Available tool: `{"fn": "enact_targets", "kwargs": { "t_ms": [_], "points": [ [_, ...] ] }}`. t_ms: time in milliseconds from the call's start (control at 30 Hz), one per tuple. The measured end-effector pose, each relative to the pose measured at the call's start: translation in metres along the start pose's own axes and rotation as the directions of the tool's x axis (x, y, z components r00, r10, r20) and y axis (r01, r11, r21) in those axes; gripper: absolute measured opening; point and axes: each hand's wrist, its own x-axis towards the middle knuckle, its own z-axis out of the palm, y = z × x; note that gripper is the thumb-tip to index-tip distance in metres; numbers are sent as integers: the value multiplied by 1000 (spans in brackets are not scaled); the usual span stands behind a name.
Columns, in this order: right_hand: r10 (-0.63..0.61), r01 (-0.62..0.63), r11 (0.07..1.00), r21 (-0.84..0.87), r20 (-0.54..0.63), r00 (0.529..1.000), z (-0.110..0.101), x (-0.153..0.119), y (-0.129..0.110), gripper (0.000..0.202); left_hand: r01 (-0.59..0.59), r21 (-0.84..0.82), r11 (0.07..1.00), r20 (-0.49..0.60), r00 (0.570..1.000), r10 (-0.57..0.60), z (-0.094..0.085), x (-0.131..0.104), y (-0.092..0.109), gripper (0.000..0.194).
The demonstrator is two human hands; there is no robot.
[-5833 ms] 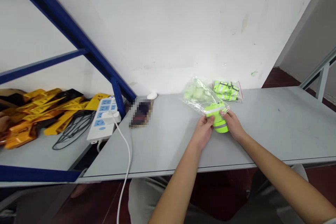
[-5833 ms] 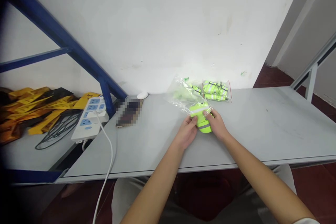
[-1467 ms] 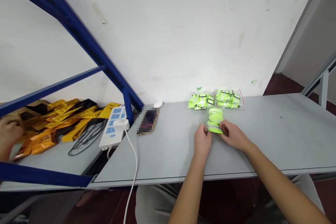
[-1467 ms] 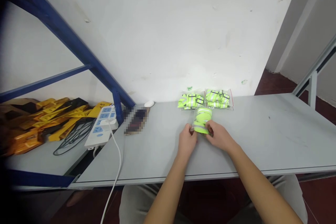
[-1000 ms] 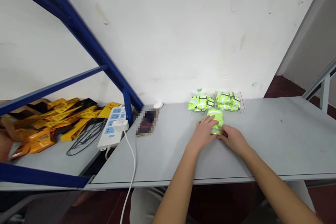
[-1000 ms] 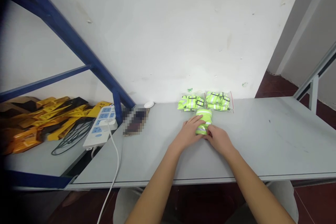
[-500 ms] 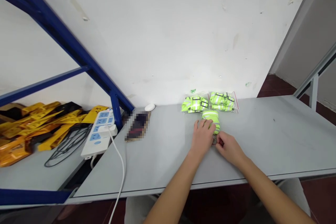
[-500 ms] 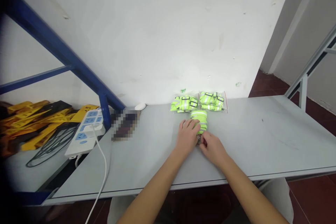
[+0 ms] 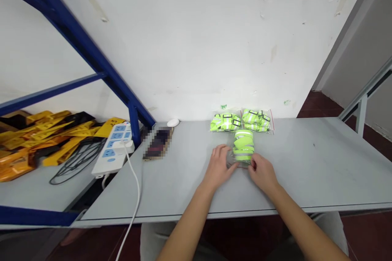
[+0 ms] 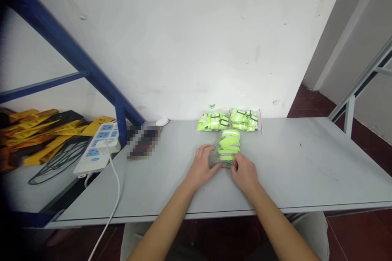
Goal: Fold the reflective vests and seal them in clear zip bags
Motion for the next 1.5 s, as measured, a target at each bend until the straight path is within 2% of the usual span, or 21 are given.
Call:
{"fn": "enact_targets", "kwargs": {
  "t_ms": [100, 200, 300, 400, 467, 633, 800, 900, 933, 1000, 1067, 1100, 1167, 1267, 1333, 1400, 1467, 1500],
  "points": [
    [-38, 28, 991, -128, -74, 997, -3, 0, 1, 10, 174, -77, 982, 36, 985, -171, -8, -10, -5, 18],
    [-182, 145, 958, -247, -131, 975, -5, 2, -4, 12, 167, -44, 985, 127, 979, -161, -10, -11, 0, 22],
    [-284, 240, 900, -364, -71, 956, -6, 12, -14, 15, 138, -51, 989, 143, 981, -129, -9, -10, 5, 25],
    [-350, 329, 841, -430, 32, 936, -5, 27, -27, 6, 129, -99, 987, 154, 982, -112, -9, -13, 7, 27],
    [-353, 337, 828, -447, 51, 934, -4, 35, -35, 11, 123, -151, 981, 156, 983, -99, -9, -15, 8, 28],
    [-305, 275, 842, -464, 11, 952, -4, 44, -44, 25, 138, -322, 937, 115, 988, -106, -9, -19, 16, 31],
    [-310, 317, 855, -410, 85, 947, -27, 33, -35, 13, 204, -484, 851, 42, 977, -210, -12, -21, 29, 30],
    [-161, 186, 965, -184, 141, 977, -53, 20, -29, 14, 262, -621, 738, 32, 950, -311, -24, -15, 47, 31],
    [-111, 131, 983, -128, 154, 982, -60, 16, -29, 16, 280, -713, 643, 35, 930, -366, -30, -11, 56, 30],
    [-68, 68, 998, 5, 196, 978, -71, 10, -32, 15, 282, -835, 472, 52, 895, -442, -43, 1, 75, 29],
    [-34, 5, 992, 129, 222, 974, -73, 9, -36, 12, 300, -869, 393, 87, 875, -476, -54, 14, 92, 29],
    [-6, -39, 981, 191, 230, 973, -70, 9, -37, 10, 319, -863, 391, 101, 868, -486, -57, 20, 100, 29],
    [69, -151, 936, 318, 255, 965, -60, 11, -35, 6, 362, -816, 450, 120, 869, -480, -58, 30, 109, 28],
    [133, -297, 823, 484, 344, 930, -40, 12, -26, 17, 374, -677, 634, 93, 898, -431, -46, 41, 110, 24],
    [141, -366, 760, 536, 414, 899, -30, 9, -18, 18, 360, -599, 716, 97, 919, -381, -34, 46, 104, 19],
    [159, -419, 728, 543, 461, 873, -26, 3, -11, 10, 338, -567, 751, 145, 939, -313, -22, 50, 94, 11],
    [193, -447, 721, 530, 467, 863, -26, -2, -3, 5, 261, -529, 808, 174, 965, -198, -14, 51, 82, 6],
    [211, -453, 722, 523, 458, 864, -27, -5, 2, 4, 188, -483, 855, 160, 979, -124, -12, 51, 75, 8]
  ]
}}
